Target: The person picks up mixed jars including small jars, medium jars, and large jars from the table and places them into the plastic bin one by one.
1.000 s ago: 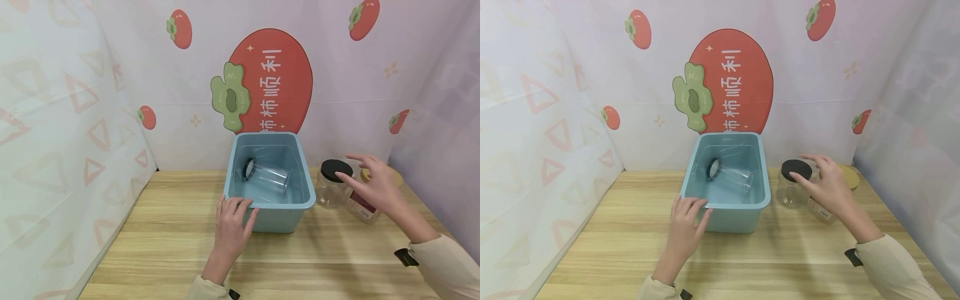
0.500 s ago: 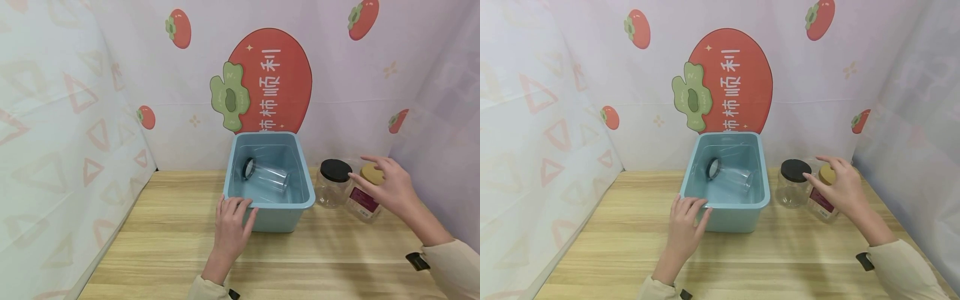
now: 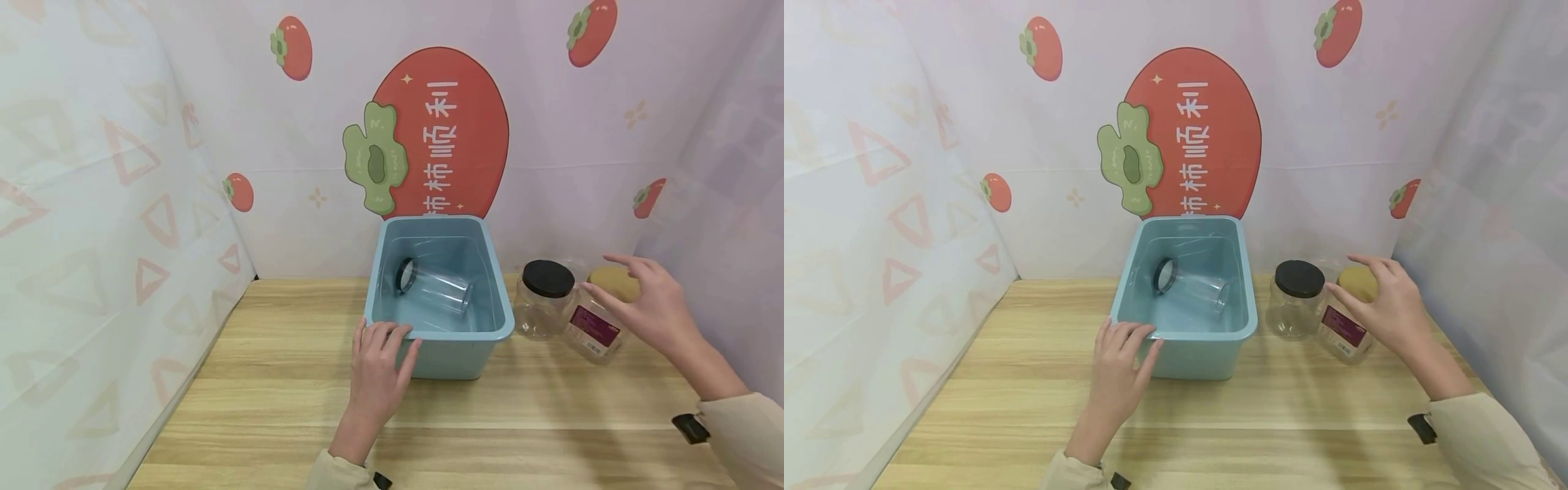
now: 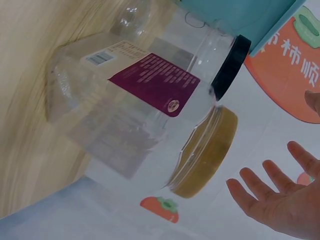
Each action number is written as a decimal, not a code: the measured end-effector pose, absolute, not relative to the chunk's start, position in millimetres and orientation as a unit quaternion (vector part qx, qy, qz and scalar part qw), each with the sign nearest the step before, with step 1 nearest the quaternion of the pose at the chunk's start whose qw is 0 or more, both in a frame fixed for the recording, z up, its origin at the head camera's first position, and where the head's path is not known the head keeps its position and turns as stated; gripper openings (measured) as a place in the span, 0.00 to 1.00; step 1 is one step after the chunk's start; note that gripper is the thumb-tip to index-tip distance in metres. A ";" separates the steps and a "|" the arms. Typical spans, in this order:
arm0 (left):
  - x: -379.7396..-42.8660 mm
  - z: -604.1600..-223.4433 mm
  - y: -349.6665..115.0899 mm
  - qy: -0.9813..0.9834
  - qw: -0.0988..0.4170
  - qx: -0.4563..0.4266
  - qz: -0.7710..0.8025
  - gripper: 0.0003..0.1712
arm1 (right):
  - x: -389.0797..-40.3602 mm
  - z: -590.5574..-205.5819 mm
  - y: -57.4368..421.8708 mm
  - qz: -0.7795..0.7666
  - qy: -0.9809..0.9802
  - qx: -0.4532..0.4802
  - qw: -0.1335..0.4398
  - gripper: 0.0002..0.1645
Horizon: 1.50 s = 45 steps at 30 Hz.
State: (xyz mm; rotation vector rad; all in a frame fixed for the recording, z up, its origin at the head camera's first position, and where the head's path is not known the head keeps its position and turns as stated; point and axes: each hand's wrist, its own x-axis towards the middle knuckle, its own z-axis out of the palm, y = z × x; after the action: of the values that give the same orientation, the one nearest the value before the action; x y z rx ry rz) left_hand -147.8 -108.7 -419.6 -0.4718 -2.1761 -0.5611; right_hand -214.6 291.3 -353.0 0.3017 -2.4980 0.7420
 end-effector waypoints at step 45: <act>-148.3 -420.1 -109.3 -0.867 0.405 -0.188 -0.223 0.13 | -230.9 -392.3 331.9 0.281 -0.932 0.064 0.221 0.41</act>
State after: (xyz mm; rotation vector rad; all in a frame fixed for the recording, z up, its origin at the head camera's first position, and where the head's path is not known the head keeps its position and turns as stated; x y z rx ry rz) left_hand -148.3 -109.3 -420.1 -0.4757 -2.1877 -0.5634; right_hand -230.9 331.9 -392.3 0.1772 -2.5765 0.7756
